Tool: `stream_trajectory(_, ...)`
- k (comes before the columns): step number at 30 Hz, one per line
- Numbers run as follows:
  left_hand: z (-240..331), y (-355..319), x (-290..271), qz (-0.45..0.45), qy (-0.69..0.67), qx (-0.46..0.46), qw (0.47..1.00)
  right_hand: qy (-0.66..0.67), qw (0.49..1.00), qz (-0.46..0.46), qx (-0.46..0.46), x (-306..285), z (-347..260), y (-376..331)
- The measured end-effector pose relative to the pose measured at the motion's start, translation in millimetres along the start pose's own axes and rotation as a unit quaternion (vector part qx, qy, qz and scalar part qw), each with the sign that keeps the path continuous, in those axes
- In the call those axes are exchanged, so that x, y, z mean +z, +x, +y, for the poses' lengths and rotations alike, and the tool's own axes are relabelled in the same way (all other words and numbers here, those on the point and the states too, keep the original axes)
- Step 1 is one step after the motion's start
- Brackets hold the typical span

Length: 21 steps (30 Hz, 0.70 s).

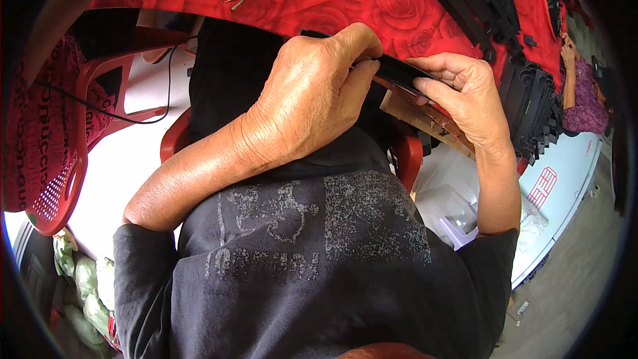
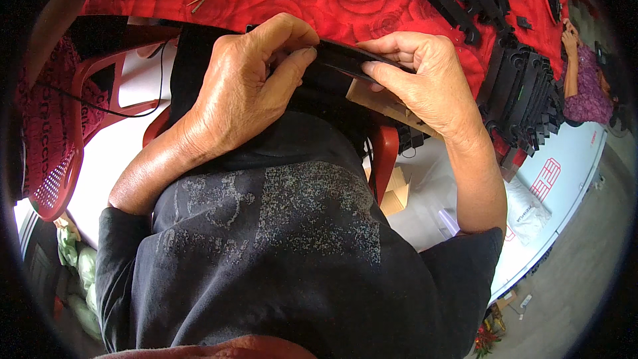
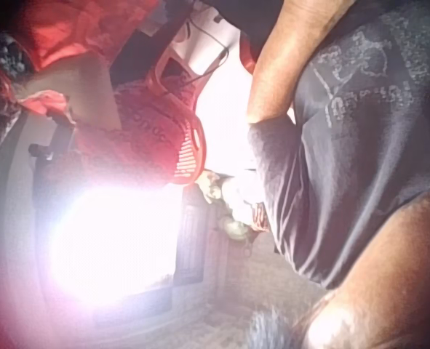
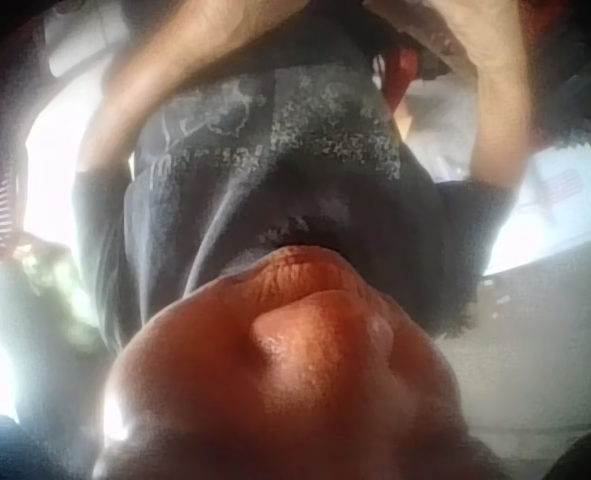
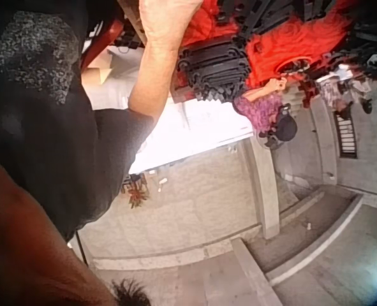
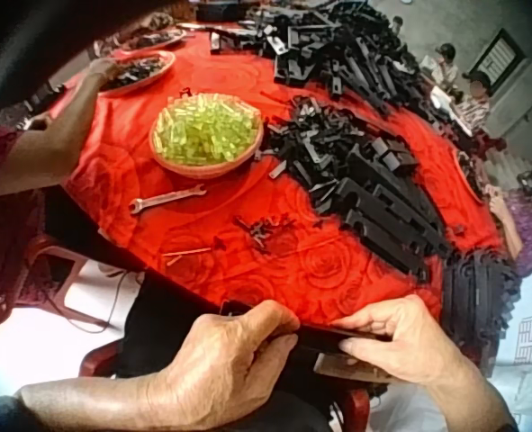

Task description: The person assembles plastic components by fitting and pressing small parts into a black plastic housing by hand.

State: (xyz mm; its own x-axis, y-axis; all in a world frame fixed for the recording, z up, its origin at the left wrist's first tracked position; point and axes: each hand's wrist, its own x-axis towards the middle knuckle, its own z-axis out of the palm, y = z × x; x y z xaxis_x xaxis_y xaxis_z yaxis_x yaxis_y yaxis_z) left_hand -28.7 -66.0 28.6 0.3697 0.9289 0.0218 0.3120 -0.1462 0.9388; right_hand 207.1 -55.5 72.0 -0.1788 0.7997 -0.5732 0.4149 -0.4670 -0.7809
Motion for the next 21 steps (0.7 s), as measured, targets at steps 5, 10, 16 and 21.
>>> stream_trajectory(5,0.2,-0.1,0.2,0.02,-0.011,0.005,1.0,0.006,1.0,-0.008,-0.009,-0.3,-0.4,0.1)
stream_trajectory(10,0.6,0.0,0.9,0.038,-0.023,-0.009,0.999,0.012,1.0,-0.015,0.0,0.6,-2.0,0.8)
stream_trajectory(16,1.9,-0.6,2.0,0.04,-0.017,0.011,0.999,0.026,1.0,-0.011,-0.004,3.5,-3.7,-0.6)
stream_trajectory(21,3.8,-0.4,3.0,0.044,0.0,0.028,0.999,0.024,0.999,-0.003,-0.031,2.4,-1.9,0.4)
